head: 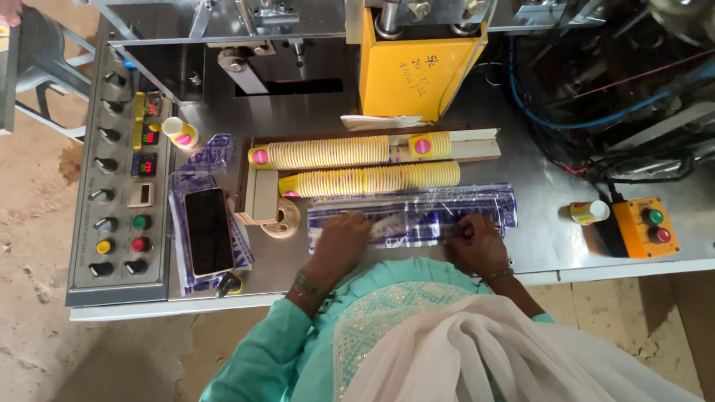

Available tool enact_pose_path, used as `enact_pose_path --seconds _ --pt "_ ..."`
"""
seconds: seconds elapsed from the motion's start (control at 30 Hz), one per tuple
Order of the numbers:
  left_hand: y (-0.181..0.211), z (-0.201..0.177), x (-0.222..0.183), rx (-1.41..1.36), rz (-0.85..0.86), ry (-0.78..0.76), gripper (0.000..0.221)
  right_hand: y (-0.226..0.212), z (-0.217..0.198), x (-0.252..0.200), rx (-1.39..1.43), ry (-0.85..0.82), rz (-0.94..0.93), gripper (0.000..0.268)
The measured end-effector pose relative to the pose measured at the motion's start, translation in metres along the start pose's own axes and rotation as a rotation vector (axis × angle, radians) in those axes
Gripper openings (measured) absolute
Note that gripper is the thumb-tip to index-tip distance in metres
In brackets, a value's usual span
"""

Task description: Stack and package manufactured paper cups into plastic sleeves near the production machine.

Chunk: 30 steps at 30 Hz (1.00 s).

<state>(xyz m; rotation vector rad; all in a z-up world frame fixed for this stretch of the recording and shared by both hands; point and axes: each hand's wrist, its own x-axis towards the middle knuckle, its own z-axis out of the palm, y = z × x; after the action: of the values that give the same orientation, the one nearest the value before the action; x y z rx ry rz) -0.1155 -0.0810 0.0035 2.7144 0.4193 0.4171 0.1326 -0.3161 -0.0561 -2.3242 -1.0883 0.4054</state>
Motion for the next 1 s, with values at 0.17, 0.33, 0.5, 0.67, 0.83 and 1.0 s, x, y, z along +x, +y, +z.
enact_pose_path --seconds 0.17,0.33,0.5,0.67,0.83,1.0 --pt "0.003 -0.066 -0.016 -0.231 -0.209 0.117 0.022 0.031 0.019 0.001 0.000 0.136 0.135 0.031" --pt "0.034 -0.128 -0.015 -0.621 -0.278 0.222 0.033 0.028 0.011 0.002 -0.108 0.392 0.156 0.044" --pt "0.029 -0.156 -0.032 -0.638 -0.364 0.247 0.030 0.048 0.015 0.011 -0.032 0.445 0.244 0.043" --pt "0.012 -0.188 -0.040 -0.715 -0.453 0.257 0.028 0.049 0.010 0.014 0.008 0.415 0.249 0.043" --pt "-0.017 -0.136 -0.058 -0.226 -0.471 0.265 0.012 0.002 -0.012 0.027 -0.027 0.378 0.119 0.047" --pt "0.019 -0.119 -0.023 -0.570 -0.608 0.108 0.032 -0.125 -0.060 0.037 0.425 -0.245 0.014 0.040"
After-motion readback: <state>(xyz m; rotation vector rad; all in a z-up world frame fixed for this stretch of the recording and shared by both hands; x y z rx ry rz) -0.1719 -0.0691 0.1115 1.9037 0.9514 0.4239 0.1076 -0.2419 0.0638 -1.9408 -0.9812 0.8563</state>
